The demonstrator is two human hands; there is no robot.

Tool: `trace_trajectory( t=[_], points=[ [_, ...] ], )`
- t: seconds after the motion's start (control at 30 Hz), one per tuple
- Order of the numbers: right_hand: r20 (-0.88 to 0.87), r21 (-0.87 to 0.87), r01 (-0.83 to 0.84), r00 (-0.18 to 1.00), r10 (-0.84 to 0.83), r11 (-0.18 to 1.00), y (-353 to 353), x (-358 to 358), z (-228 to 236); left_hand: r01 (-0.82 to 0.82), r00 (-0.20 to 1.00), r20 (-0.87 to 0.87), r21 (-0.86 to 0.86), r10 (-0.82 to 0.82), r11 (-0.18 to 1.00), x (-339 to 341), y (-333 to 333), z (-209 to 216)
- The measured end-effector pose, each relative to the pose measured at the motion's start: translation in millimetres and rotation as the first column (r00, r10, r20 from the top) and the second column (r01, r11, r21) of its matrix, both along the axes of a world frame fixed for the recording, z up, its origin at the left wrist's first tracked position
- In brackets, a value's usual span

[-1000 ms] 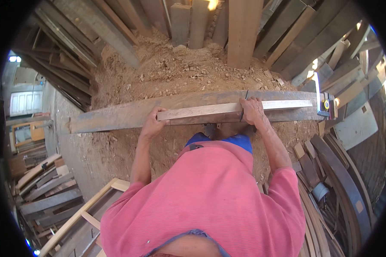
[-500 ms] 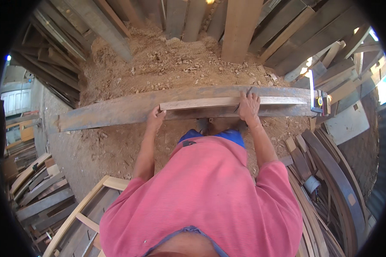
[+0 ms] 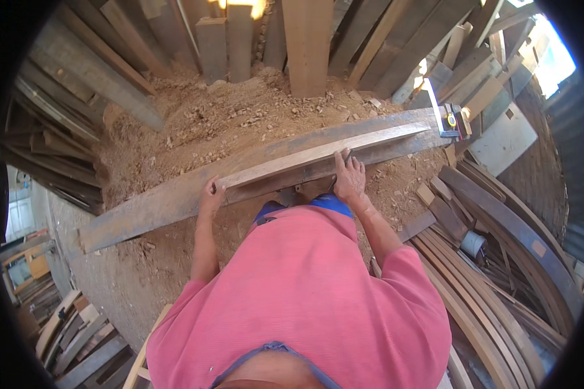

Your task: The person measures a wooden plank with a tape measure, marks a point with a pencil, and uses a square ruler to draw a straight line across the plank.

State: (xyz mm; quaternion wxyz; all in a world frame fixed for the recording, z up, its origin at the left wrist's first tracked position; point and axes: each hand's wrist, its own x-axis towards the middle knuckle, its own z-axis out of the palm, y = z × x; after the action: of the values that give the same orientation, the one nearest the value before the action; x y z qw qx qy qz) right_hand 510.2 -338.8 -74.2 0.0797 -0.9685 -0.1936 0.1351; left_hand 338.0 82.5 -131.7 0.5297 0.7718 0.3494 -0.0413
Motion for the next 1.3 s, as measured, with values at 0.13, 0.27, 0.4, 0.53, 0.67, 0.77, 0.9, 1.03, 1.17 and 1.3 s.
trace_trajectory(
  t=[0.13, 0.27, 0.4, 0.53, 0.67, 0.77, 0.9, 1.03, 1.17, 1.3],
  points=[
    [-0.035, 0.109, 0.086, 0.996, -0.083, 0.99, -8, -14, -14, 0.028, 0.999, 0.026, -0.121, -0.025, 0.992, -4, 13, -18],
    [-0.157, 0.088, 0.205, 0.969, -0.19, 0.975, -17, -20, -29, 0.023, 1.0, 0.01, -0.147, -0.022, 0.989, -2, 12, -11],
    [-0.294, 0.126, 0.338, 0.911, -0.29, 0.933, -23, -15, -35, 0.062, 0.997, 0.036, 0.01, -0.062, 0.998, -3, 6, 1],
    [-0.428, 0.116, 0.417, 0.84, -0.333, 0.902, -32, 2, -29, 0.217, 0.976, -0.07, 0.292, -0.206, 0.931, -2, -3, 18],
    [-0.4, 0.108, 0.463, 0.831, -0.388, 0.88, -44, 9, -38, 0.472, 0.875, -0.316, 0.39, -0.367, 0.791, 30, -5, 38],
    [-0.404, 0.142, 0.494, 0.82, -0.405, 0.858, -58, 10, -41, 0.741, 0.667, -0.478, 0.506, -0.571, 0.442, 63, -8, 41],
    [-0.403, 0.158, 0.561, 0.788, -0.465, 0.813, -77, 21, -38, 0.788, 0.589, -0.396, 0.475, -0.705, 0.392, 102, -51, 22],
    [-0.332, 0.211, 0.638, 0.759, -0.56, 0.74, -115, 27, -42, 0.815, 0.545, -0.339, 0.428, -0.767, 0.39, 144, -122, 23],
    [-0.292, 0.309, 0.782, 0.619, -0.729, 0.541, -214, 41, -107, 0.79, 0.505, -0.124, 0.465, -0.854, 0.4, 190, -210, 27],
    [-0.284, 0.193, 0.846, 0.534, -0.797, 0.498, -241, 103, -67, 0.785, 0.526, -0.105, 0.441, -0.844, 0.435, 228, -250, 27]
  ],
)
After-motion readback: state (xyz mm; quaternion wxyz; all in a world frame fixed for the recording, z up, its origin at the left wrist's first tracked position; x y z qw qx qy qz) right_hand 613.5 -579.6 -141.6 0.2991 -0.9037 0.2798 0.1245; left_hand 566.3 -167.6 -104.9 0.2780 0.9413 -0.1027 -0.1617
